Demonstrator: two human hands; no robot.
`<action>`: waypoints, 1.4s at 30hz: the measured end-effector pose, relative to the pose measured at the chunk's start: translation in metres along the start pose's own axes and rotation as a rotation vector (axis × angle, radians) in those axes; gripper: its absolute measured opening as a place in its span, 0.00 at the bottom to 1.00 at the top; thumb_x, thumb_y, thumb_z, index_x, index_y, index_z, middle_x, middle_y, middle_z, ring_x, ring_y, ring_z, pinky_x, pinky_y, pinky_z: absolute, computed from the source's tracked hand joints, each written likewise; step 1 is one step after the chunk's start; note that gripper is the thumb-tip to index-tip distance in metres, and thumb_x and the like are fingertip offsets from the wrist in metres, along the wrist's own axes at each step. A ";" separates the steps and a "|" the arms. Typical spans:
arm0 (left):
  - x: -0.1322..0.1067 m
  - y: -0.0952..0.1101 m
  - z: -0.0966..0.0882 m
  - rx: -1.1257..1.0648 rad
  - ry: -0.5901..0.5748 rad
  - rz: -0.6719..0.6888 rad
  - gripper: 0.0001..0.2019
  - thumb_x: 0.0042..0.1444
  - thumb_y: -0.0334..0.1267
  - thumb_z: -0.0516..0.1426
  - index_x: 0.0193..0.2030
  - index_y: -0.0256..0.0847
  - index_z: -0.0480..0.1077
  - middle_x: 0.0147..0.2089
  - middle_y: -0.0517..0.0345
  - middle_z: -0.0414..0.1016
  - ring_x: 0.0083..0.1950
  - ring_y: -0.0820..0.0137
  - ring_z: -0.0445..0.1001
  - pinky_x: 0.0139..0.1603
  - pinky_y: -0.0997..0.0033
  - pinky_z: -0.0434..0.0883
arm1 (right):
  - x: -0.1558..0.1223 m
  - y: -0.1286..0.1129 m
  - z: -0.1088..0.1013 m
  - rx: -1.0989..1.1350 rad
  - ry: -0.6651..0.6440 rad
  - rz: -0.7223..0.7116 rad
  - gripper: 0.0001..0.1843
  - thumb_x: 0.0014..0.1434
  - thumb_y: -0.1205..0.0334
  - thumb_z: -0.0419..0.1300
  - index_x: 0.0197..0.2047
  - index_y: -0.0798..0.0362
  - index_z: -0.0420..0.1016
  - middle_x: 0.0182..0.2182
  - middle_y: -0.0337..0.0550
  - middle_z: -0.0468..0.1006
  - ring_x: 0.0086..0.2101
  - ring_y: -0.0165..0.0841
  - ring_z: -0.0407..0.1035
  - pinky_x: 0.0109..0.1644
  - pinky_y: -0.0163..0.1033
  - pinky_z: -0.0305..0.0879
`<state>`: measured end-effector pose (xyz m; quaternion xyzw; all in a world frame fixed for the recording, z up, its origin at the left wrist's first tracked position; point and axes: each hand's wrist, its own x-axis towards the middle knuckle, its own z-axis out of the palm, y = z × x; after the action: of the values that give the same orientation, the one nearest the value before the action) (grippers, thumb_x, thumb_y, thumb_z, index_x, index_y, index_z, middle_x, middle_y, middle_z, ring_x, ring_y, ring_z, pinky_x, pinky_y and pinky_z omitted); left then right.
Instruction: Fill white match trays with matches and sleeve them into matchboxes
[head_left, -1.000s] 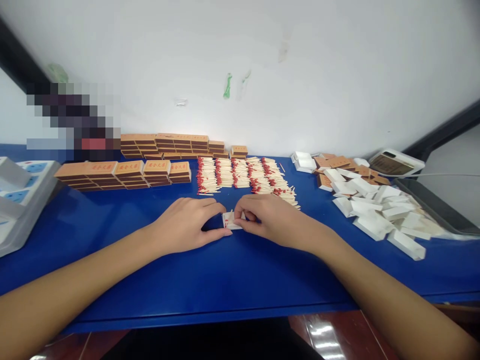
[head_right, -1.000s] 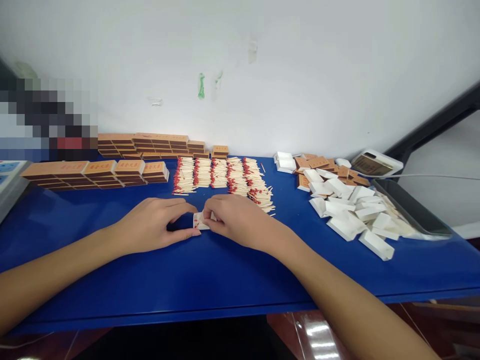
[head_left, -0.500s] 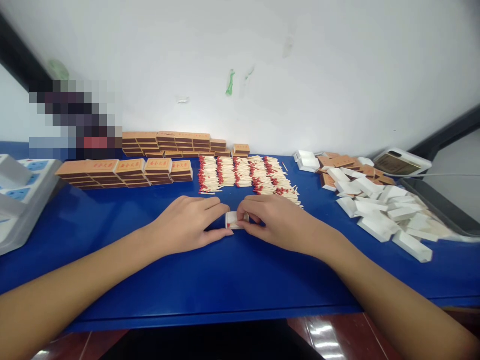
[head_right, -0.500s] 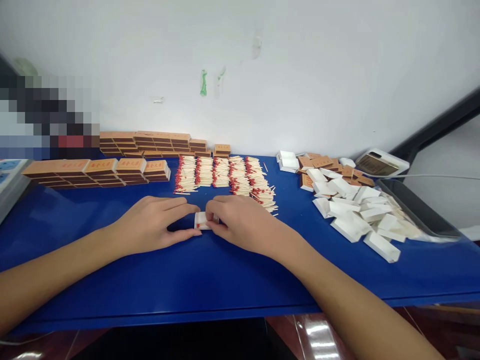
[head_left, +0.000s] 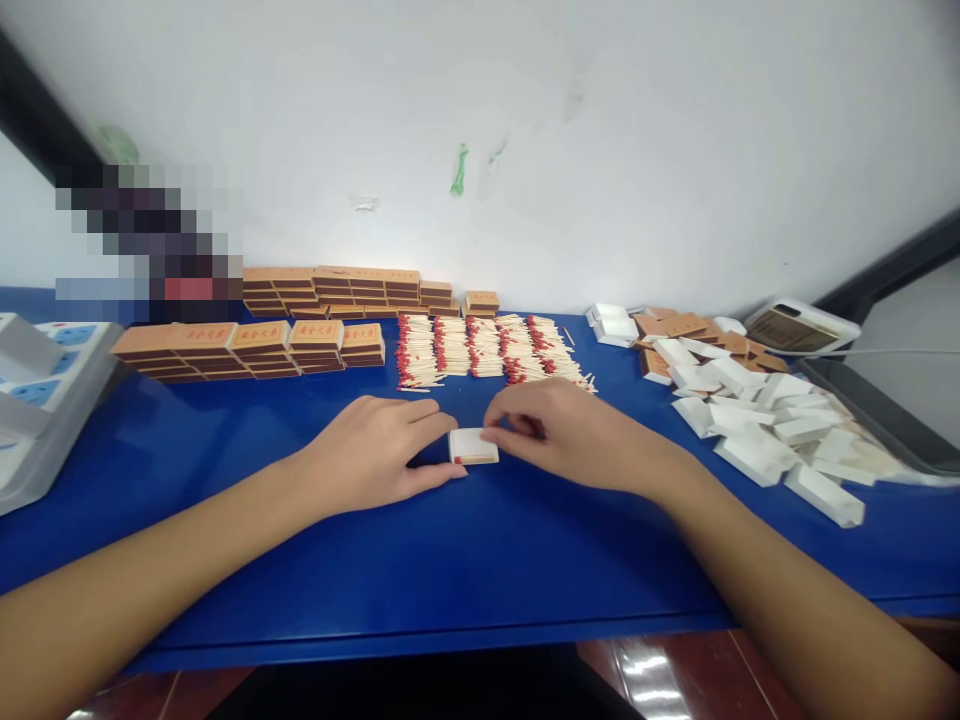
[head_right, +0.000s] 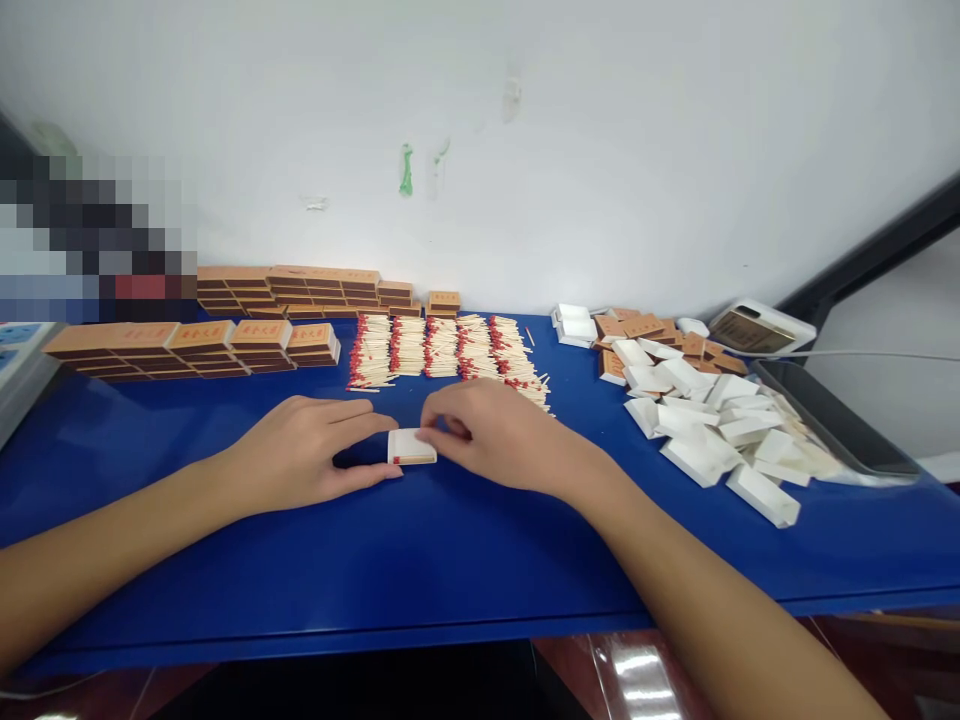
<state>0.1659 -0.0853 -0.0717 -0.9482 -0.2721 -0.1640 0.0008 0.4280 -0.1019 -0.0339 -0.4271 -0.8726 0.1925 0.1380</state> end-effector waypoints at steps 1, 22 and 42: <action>0.000 0.000 0.000 -0.023 -0.021 -0.020 0.18 0.70 0.54 0.59 0.52 0.42 0.77 0.38 0.61 0.79 0.35 0.68 0.79 0.31 0.66 0.62 | 0.000 0.005 -0.004 -0.019 0.062 0.026 0.09 0.71 0.59 0.61 0.40 0.52 0.81 0.25 0.36 0.72 0.26 0.30 0.64 0.33 0.37 0.53; 0.003 -0.006 -0.003 -0.116 -0.140 -0.099 0.19 0.71 0.55 0.58 0.55 0.44 0.77 0.41 0.60 0.81 0.40 0.66 0.80 0.37 0.67 0.66 | -0.002 0.061 -0.023 -0.074 -0.056 0.236 0.10 0.68 0.56 0.59 0.38 0.51 0.78 0.27 0.39 0.76 0.27 0.33 0.67 0.33 0.39 0.57; 0.006 0.000 -0.004 -0.166 -0.076 -0.199 0.16 0.67 0.51 0.62 0.55 0.46 0.79 0.32 0.62 0.77 0.30 0.70 0.74 0.31 0.70 0.61 | 0.000 0.017 -0.006 0.136 0.029 0.076 0.11 0.69 0.53 0.62 0.38 0.51 0.77 0.26 0.35 0.69 0.26 0.29 0.61 0.30 0.37 0.55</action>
<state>0.1695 -0.0826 -0.0656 -0.9188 -0.3503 -0.1492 -0.1041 0.4428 -0.0909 -0.0361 -0.4521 -0.8388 0.2502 0.1717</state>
